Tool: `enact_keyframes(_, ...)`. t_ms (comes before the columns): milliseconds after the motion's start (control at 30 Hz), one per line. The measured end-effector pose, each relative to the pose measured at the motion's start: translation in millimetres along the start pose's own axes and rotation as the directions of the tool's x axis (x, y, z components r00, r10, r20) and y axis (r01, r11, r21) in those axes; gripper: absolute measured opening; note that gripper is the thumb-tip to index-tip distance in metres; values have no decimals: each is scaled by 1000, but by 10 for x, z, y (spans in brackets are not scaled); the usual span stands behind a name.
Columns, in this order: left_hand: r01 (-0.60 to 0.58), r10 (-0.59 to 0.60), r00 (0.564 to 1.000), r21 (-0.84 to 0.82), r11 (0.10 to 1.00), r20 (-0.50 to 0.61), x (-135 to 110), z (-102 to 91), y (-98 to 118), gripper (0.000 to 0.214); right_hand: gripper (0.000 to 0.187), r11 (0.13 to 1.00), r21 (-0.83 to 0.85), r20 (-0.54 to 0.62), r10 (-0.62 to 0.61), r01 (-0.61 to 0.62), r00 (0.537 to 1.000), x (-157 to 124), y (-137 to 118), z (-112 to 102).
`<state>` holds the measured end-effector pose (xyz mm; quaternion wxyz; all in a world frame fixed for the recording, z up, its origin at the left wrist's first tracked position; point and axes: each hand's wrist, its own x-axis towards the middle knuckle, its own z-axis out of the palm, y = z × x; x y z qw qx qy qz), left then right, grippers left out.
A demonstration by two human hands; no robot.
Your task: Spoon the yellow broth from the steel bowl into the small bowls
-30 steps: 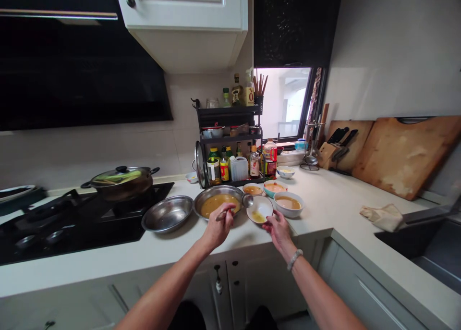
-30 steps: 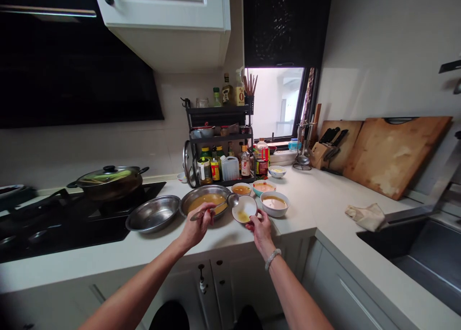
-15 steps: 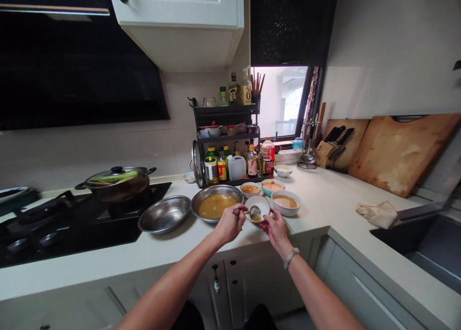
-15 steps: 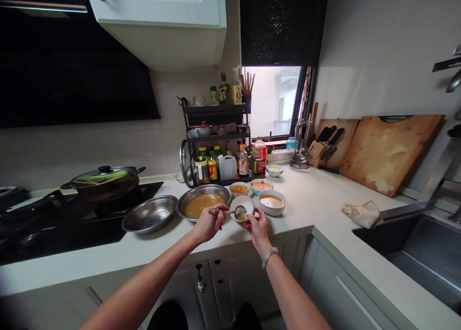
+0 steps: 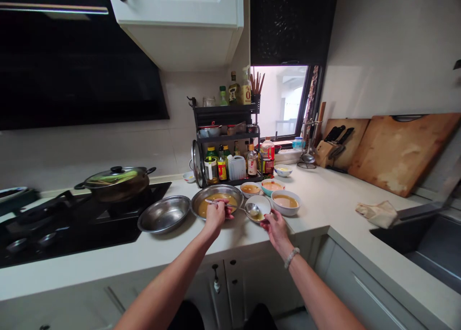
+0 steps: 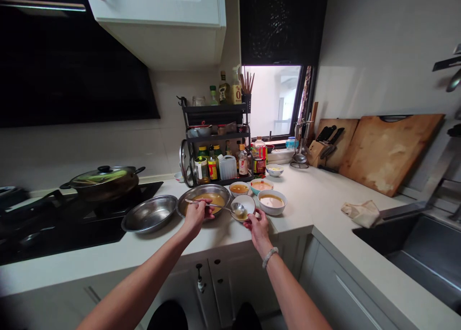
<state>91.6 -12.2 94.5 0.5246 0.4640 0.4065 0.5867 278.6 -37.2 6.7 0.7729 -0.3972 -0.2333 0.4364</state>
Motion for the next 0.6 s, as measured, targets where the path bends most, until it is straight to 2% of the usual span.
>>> enact_keyframes(200, -50, 49, 999, -33, 998, -24, 3, -107, 120, 14, 49, 1000, -1, 5, -9, 10, 1000, -8, -9, 5)
enact_keyframes(367, -157, 156, 986, -22, 987, -55, 50, -313, 268, 17, 49, 1000, -2, 1, -11, 11, 1000, -6, -6, 1)
enact_keyframes(600, -283, 307, 948, 226, 932, -79, 136, -644, 270, 20, 50, 1000, -22, 1, -10, 10, 1000, -2, 16, -10)
